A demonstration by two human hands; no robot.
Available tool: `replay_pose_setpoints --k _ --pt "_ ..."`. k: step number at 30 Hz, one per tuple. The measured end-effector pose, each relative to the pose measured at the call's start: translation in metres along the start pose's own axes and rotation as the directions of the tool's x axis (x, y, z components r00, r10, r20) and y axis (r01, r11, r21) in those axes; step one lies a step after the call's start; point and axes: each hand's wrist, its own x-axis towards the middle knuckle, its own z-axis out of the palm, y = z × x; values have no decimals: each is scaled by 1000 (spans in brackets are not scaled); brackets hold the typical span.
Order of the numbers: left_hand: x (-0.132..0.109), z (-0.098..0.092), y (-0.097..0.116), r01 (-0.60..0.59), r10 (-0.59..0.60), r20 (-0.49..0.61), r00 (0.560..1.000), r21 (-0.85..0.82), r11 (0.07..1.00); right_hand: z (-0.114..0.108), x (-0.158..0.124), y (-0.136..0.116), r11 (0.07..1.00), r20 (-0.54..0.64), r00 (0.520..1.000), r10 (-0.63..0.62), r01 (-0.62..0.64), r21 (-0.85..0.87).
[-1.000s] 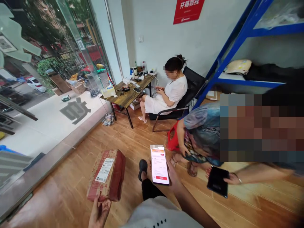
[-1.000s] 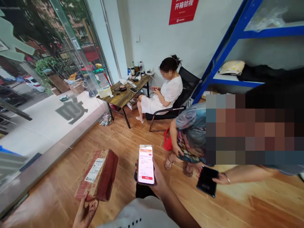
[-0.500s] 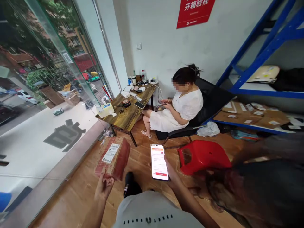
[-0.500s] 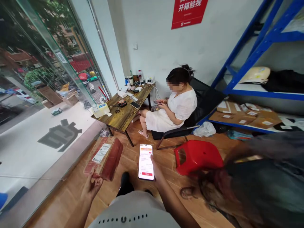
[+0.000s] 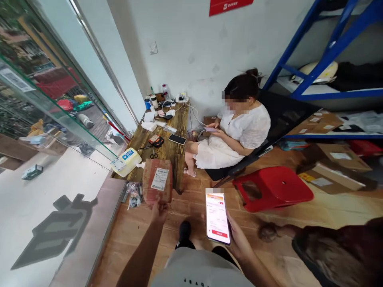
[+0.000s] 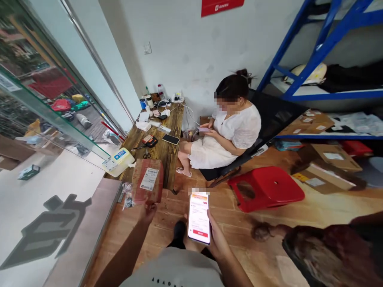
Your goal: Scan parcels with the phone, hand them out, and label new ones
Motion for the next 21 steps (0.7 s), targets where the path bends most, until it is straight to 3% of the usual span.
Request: replay_pose_setpoints --k 4,11,21 --pt "22 -11 -7 115 -118 -34 992 -83 990 33 33 20 1000 12 1000 -16 16 -12" --pt "33 -22 1 263 -264 12 964 -149 953 78 68 35 987 132 988 -75 92 -129" --pt "36 -19 4 327 -331 -8 943 -138 935 85 84 46 967 150 983 -110 141 -214"
